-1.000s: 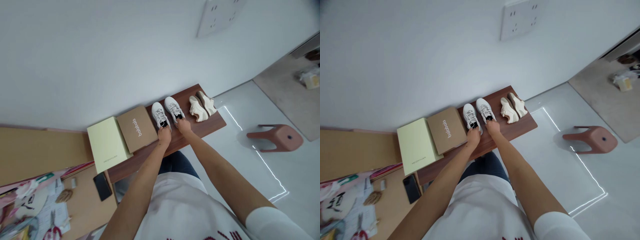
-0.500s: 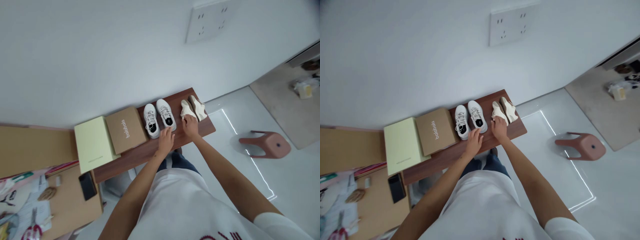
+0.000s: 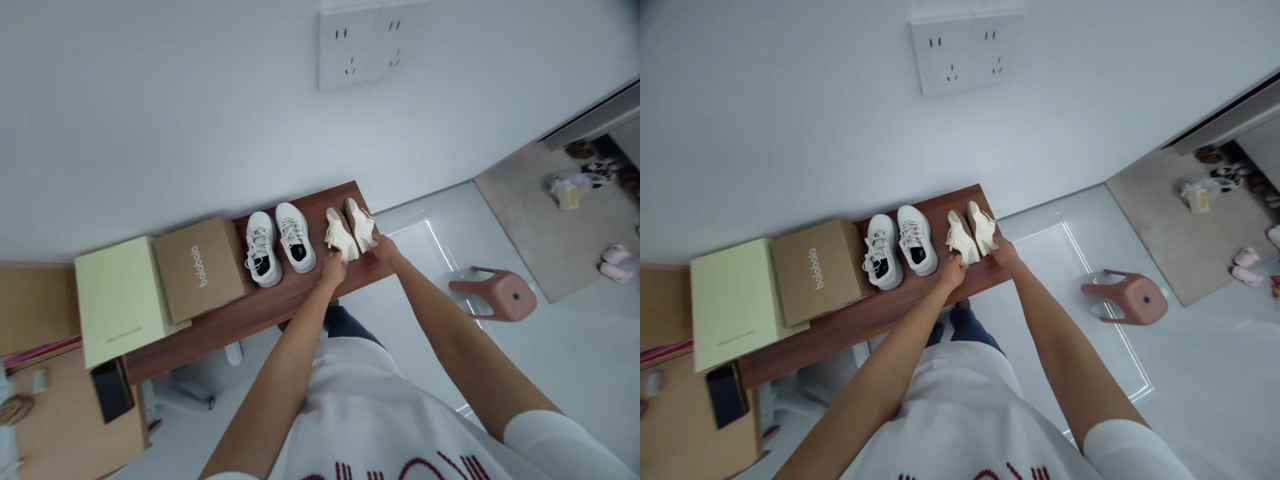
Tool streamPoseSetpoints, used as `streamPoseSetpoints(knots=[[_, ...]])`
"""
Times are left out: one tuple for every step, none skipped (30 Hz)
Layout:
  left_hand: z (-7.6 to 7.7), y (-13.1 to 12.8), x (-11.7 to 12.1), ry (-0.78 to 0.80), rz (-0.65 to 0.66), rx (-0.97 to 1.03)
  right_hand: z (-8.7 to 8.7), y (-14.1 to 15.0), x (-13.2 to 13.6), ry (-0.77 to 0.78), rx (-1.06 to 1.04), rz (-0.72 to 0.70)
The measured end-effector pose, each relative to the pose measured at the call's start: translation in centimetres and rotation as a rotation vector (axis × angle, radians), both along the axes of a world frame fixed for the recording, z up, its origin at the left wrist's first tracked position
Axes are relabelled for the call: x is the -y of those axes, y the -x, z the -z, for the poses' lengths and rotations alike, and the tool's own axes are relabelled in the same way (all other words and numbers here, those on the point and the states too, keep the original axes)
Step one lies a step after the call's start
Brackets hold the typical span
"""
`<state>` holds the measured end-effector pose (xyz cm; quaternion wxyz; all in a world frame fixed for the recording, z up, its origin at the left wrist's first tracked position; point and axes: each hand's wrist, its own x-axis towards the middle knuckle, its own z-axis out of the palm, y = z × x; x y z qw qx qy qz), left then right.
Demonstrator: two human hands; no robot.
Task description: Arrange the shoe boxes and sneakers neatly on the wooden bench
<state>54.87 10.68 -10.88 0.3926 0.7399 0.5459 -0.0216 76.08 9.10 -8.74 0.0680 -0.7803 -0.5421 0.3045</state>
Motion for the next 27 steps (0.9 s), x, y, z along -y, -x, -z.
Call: streamPoseSetpoints(knots=[[0.0, 0.0, -0.2, -0.007, -0.015, -0.018, 0.0, 0.0, -0.2, -0.010, -0.005, -0.011], [-0.1, 0.1, -0.5, -0.018, -0.026, -0.029, -0.1, 0.1, -0.4, -0.024, -0.010, -0.025], [-0.3, 0.3, -0.8, -0.034, -0.027, -0.031, -0.3, 0.1, -0.6, -0.046, -0.011, -0.045], [-0.5, 0.6, -1.1, -0.058, -0.021, -0.028, -0.5, 0.1, -0.8, -0.074, -0.005, -0.069], [-0.8, 0.8, -1.4, -0.088, -0.015, -0.023, -0.8, 0.1, -1.0, -0.105, 0.011, -0.095], [-1.2, 1.0, -1.8, -0.122, -0.013, -0.024, -1.1, 0.2, -1.2, -0.131, 0.039, -0.120], [-1.7, 1.1, -2.1, -0.154, -0.015, -0.031, -1.4, 0.3, -1.5, -0.149, 0.075, -0.144], [-2.1, 1.1, -2.5, -0.179, -0.014, -0.043, -1.7, 0.6, -1.7, -0.160, 0.114, -0.167], [-2.5, 1.0, -2.8, -0.196, -0.008, -0.057, -2.0, 0.9, -2.0, -0.164, 0.152, -0.190], [-2.9, 0.8, -3.1, -0.207, 0.004, -0.073, -2.3, 1.3, -2.2, -0.161, 0.185, -0.215], [-3.3, 0.5, -3.4, -0.215, 0.022, -0.088, -2.5, 1.8, -2.5, -0.153, 0.214, -0.238], [-3.5, 0.2, -3.5, -0.222, 0.041, -0.101, -2.7, 2.3, -2.7, -0.142, 0.238, -0.259], [-3.7, 0.0, -3.7, -0.229, 0.056, -0.114, -2.8, 2.8, -2.9, -0.126, 0.259, -0.275], [-3.8, -0.2, -3.8, -0.235, 0.067, -0.126, -2.9, 3.3, -3.1, -0.108, 0.274, -0.288], [-3.8, -0.4, -3.8, -0.239, 0.075, -0.140, -2.9, 3.7, -3.2, -0.091, 0.286, -0.299], [-3.8, -0.5, -3.9, -0.240, 0.081, -0.155, -2.8, 4.0, -3.4, -0.077, 0.293, -0.307], [-3.8, -0.5, -3.9, -0.237, 0.085, -0.169, -2.8, 4.3, -3.6, -0.066, 0.298, -0.311], [-3.8, -0.5, -4.0, -0.233, 0.089, -0.182, -2.8, 4.4, -3.8, -0.057, 0.301, -0.314], [-3.8, -0.5, -4.1, -0.228, 0.093, -0.193, -2.8, 4.6, -3.9, -0.051, 0.301, -0.317], [-3.8, -0.5, -4.2, -0.226, 0.093, -0.202, -2.8, 4.6, -4.1, -0.046, 0.301, -0.319], [-3.8, -0.5, -4.3, -0.226, 0.091, -0.207, -2.8, 4.6, -4.4, -0.042, 0.303, -0.323], [-3.8, -0.5, -4.4, -0.229, 0.089, -0.211, -2.8, 4.7, -4.6, -0.038, 0.306, -0.326], [-3.8, -0.6, -4.6, -0.232, 0.086, -0.215, -2.8, 4.7, -4.8, -0.036, 0.309, -0.331], [-3.8, -0.7, -4.7, -0.233, 0.084, -0.221, -2.9, 4.7, -5.0, -0.033, 0.314, -0.336], [-3.7, -0.7, -4.8, -0.231, 0.083, -0.227, -3.0, 4.8, -5.2, -0.028, 0.319, -0.338], [-3.7, -0.8, -4.9, -0.225, 0.084, -0.234, -3.0, 4.8, -5.5, -0.022, 0.325, -0.339], [-3.6, -0.9, -5.0, -0.217, 0.084, -0.242, -3.1, 5.0, -5.7, -0.017, 0.330, -0.340]])
